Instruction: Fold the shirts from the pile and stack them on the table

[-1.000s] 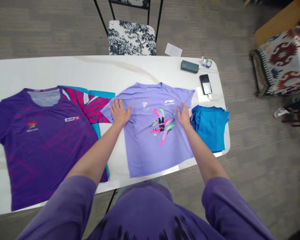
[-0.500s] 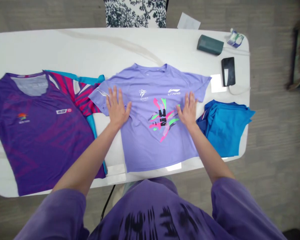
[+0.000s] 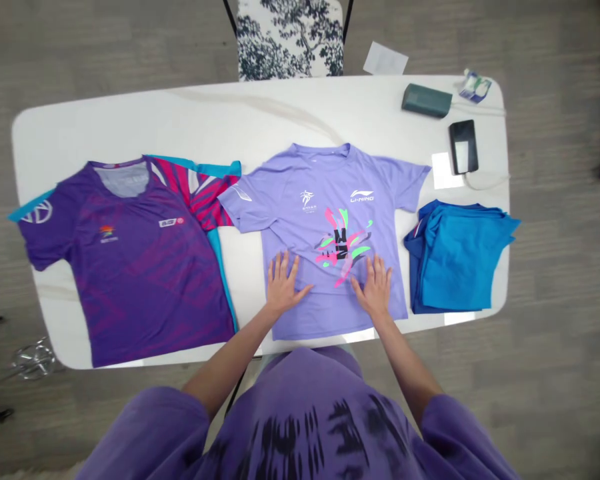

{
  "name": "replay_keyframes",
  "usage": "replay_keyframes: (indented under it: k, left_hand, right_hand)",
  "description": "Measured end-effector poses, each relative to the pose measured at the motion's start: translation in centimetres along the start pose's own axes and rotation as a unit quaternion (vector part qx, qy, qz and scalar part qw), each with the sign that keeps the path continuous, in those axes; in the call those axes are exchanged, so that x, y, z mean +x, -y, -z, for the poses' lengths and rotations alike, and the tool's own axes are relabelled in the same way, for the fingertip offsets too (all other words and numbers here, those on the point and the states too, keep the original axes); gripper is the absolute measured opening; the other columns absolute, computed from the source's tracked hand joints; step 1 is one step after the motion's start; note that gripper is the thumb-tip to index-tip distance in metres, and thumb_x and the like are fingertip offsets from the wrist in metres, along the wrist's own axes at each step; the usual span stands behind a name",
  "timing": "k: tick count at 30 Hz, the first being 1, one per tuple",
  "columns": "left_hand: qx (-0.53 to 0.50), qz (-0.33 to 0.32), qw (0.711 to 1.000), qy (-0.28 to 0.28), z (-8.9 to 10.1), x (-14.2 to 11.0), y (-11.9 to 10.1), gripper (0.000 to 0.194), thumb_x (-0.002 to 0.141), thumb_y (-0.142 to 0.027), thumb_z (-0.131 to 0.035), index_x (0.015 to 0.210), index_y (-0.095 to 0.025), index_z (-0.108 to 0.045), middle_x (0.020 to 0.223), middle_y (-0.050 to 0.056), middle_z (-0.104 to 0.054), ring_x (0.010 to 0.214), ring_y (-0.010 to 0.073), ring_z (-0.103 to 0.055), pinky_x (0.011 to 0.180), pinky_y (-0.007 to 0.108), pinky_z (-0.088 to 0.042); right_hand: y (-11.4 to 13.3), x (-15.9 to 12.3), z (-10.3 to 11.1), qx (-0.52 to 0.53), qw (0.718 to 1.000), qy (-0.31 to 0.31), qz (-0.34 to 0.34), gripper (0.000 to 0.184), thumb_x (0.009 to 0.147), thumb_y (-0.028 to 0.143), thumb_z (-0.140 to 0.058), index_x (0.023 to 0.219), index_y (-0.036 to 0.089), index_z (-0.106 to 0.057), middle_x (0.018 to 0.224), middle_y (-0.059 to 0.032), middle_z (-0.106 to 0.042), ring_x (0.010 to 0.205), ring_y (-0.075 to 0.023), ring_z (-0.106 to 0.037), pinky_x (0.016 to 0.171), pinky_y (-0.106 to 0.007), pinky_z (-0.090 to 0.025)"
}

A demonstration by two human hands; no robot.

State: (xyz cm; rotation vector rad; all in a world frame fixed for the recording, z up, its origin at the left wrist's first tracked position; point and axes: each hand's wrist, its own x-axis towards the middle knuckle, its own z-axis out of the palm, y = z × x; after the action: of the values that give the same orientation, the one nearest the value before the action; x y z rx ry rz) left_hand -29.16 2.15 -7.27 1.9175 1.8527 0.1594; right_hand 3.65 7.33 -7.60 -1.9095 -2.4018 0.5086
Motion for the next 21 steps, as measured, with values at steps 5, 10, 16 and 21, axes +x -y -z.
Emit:
replay_keyframes:
  k: [5,10,16,21]
  left_hand:
    - [0.027,-0.052,0.998,0.024,-0.2,-6.9,-2.1,0.118,0.091,-0.084,-0.063,0.182,-0.026,-0.014,0.186,0.011,-0.014,0.173,0.0357,-0.007,0.143,0.061,-0.016]
    - [0.039,-0.029,0.998,0.046,-2.2,-12.4,-3.4,0.135,0.079,-0.091,-0.07,0.182,-0.022,-0.017,0.184,0.017,-0.021,0.173,0.0385,-0.016,0.14,0.061,-0.023]
    - [0.002,0.021,1.0,-0.012,2.4,-10.9,-3.1,0.095,0.098,-0.075,-0.059,0.174,-0.023,-0.038,0.171,0.02,-0.049,0.163,0.037,-0.041,0.133,0.059,-0.032]
    - [-0.064,0.155,0.982,-0.091,12.8,-0.8,6.1,0.051,0.109,-0.053,-0.05,0.146,-0.021,-0.062,0.133,0.017,-0.074,0.122,0.0309,-0.071,0.115,0.051,-0.047]
  right_hand:
    - [-1.0,-7.1,0.8,-0.019,0.999,-0.021,-0.036,0.111,0.101,0.077,-0.052,0.18,0.013,-0.006,0.186,-0.0238,-0.007,0.172,-0.0449,-0.013,0.134,-0.075,-0.017]
    - [-5.0,-12.7,0.0,-0.045,0.998,-0.021,-0.049,0.124,0.094,0.088,-0.051,0.178,0.008,-0.008,0.185,-0.0289,0.002,0.17,-0.0508,-0.012,0.13,-0.074,-0.029]
    - [-2.1,-13.5,2.4,-0.027,0.999,-0.022,-0.035,0.105,0.101,0.075,-0.053,0.175,0.008,-0.022,0.179,-0.0319,-0.022,0.165,-0.0485,-0.025,0.128,-0.072,-0.03]
    - [8.2,-13.5,4.1,0.066,0.99,0.121,0.013,0.044,0.109,0.052,-0.057,0.14,0.022,-0.068,0.135,-0.0152,-0.073,0.123,-0.0303,-0.068,0.11,-0.045,-0.048]
